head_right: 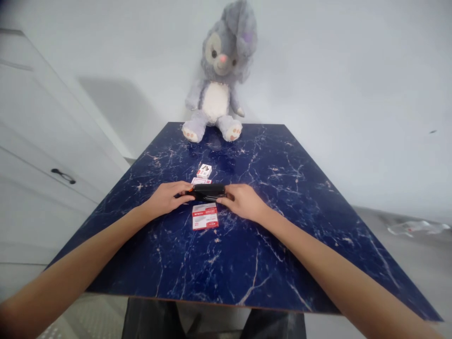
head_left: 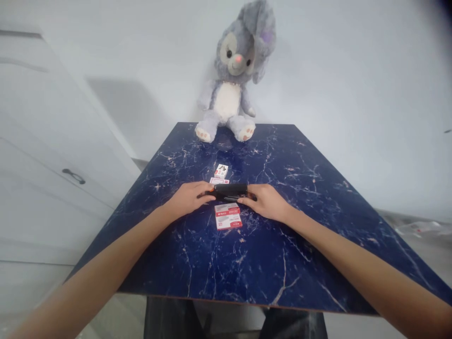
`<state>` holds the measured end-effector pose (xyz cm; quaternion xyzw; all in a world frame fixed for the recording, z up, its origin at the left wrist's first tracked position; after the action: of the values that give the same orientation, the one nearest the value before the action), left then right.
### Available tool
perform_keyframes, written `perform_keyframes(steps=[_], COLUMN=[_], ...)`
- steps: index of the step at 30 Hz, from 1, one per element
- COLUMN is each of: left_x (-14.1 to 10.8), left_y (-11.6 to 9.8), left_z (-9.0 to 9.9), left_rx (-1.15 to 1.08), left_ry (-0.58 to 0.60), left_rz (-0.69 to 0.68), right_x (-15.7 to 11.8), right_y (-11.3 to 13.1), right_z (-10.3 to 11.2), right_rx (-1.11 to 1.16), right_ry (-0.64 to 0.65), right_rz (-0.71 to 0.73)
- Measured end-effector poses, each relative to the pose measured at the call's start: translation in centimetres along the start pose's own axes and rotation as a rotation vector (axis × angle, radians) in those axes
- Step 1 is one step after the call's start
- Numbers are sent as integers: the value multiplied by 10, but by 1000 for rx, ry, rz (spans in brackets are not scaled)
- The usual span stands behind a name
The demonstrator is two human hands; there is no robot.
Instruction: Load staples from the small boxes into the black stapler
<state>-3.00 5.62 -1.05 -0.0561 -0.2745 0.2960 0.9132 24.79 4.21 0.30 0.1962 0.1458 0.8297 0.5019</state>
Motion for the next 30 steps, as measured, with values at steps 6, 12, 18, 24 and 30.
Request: perform_keyframes(steps=[6, 12, 18, 24, 30], left_x=[0, 0, 0, -1, 3], left_y=[5, 6, 6, 3, 0], left_z=[0, 0, -1, 0, 3], left_rx=[-48, -44, -33, -20, -28], left_ry=[-18, -28, -15, -18, 9], left_rz=[3, 13, -2, 87, 135], right_x=[-4, -15, -44, -46, -24], right_y=[-3, -7, -30, -39, -58], right_z=[-1, 0, 16, 25, 42], right_rx=[98, 106, 4, 124, 463], right_ry=[-42, -56, -90, -108, -38], right_rz=[-40, -59, -127, -307, -501])
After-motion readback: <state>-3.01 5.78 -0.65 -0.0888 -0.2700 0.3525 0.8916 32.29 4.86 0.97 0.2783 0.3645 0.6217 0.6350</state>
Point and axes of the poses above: each hand's wrist, its own x-axis towards the middle knuckle, its own z-axis out of the back of the hand, y = z × x, the point moved 2 cm from there along x, towards the middle knuckle, and after that the axes turned 8 degrees about -z, right-handed, at the moved point
